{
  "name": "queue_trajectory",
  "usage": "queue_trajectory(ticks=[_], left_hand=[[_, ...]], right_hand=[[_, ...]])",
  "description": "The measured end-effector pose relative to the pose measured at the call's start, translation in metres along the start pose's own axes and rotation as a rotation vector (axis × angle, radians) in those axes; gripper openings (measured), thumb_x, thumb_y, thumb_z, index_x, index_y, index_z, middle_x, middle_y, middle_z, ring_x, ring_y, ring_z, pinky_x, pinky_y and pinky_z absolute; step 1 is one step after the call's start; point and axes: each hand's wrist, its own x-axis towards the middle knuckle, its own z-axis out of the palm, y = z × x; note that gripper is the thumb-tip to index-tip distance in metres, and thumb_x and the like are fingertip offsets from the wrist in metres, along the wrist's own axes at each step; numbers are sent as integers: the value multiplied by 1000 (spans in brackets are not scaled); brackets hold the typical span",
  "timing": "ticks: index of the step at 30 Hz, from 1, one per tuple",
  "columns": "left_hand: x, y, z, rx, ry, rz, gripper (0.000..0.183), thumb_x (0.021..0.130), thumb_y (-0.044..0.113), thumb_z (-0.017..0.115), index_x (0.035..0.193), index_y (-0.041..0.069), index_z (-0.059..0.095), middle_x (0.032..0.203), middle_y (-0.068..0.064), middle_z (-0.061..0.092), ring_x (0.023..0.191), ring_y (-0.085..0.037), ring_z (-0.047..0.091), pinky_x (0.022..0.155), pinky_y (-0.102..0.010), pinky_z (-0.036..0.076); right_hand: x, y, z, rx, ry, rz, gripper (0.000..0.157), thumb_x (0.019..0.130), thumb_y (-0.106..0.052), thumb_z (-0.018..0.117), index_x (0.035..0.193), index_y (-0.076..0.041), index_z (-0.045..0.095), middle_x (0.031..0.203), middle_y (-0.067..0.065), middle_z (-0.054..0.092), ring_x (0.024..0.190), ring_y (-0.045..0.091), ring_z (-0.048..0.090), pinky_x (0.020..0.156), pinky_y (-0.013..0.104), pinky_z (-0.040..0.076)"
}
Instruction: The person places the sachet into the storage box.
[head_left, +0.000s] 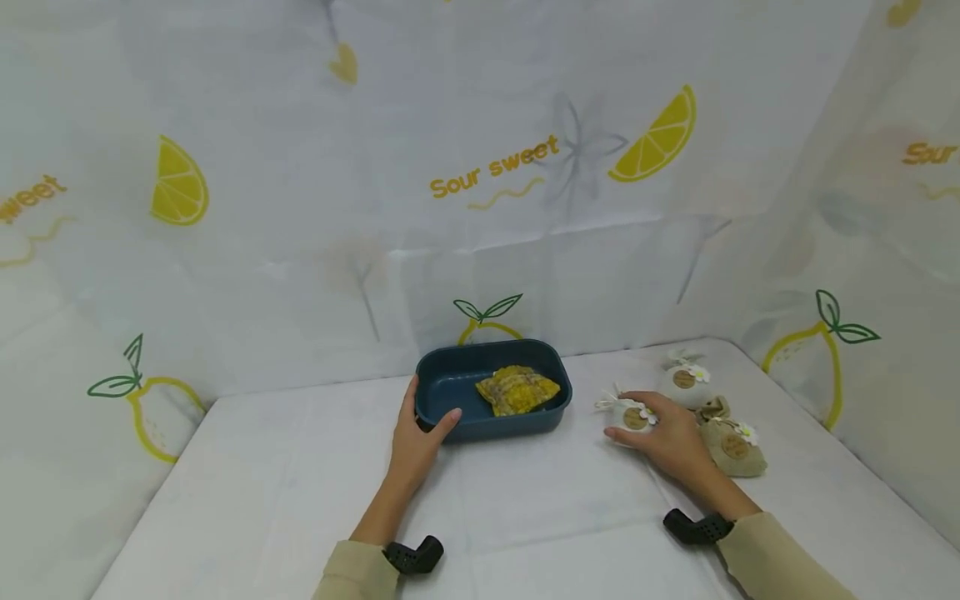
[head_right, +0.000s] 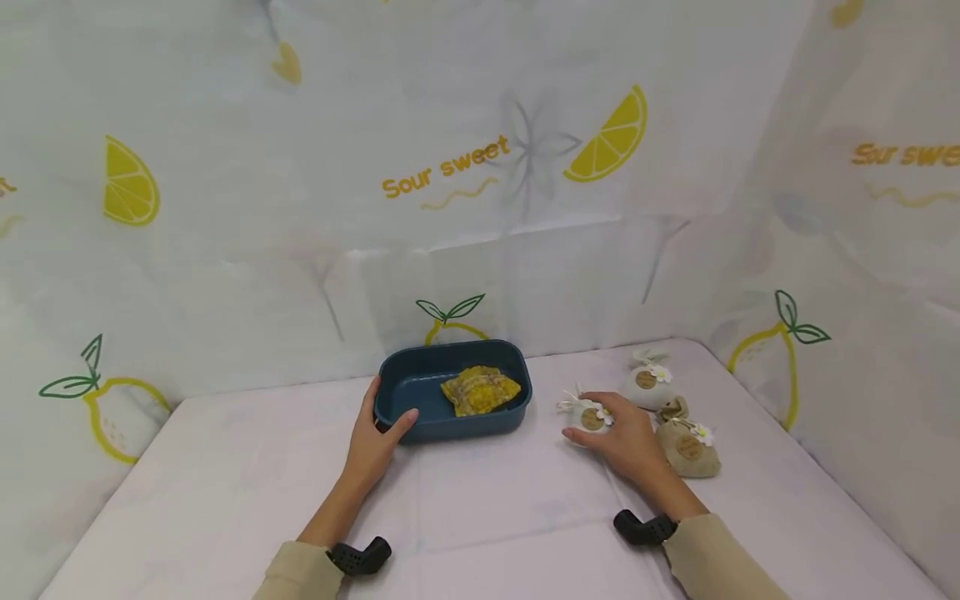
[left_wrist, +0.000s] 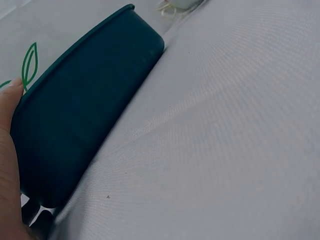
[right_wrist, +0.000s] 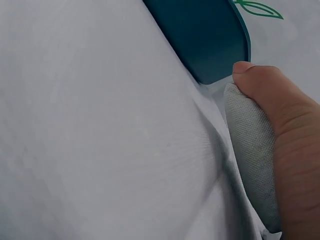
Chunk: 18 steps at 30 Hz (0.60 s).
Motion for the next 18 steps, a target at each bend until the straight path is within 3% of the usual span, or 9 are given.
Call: queue_trajectory(ticks=[10, 18], left_hand=[[4, 3, -3, -4, 4, 2, 95, 89, 48, 74, 163, 27, 18, 170, -5, 21, 158, -32, 18, 124, -61, 22], [2, 2, -3, -5, -11, -4, 98, 88, 48, 75, 163, 26, 17, 170, -4, 20, 158, -31, 18, 124, -61, 22]], right_hand=[[12, -23, -5, 70, 15, -3, 63, 73, -35, 91, 125, -8, 68, 130, 21, 68, 123, 41, 62, 97, 58, 50], [29, -61, 1, 133, 9, -168, 60, 72, -24, 93, 125, -10, 69, 127, 12, 70, 120, 33, 65, 96, 54, 53]])
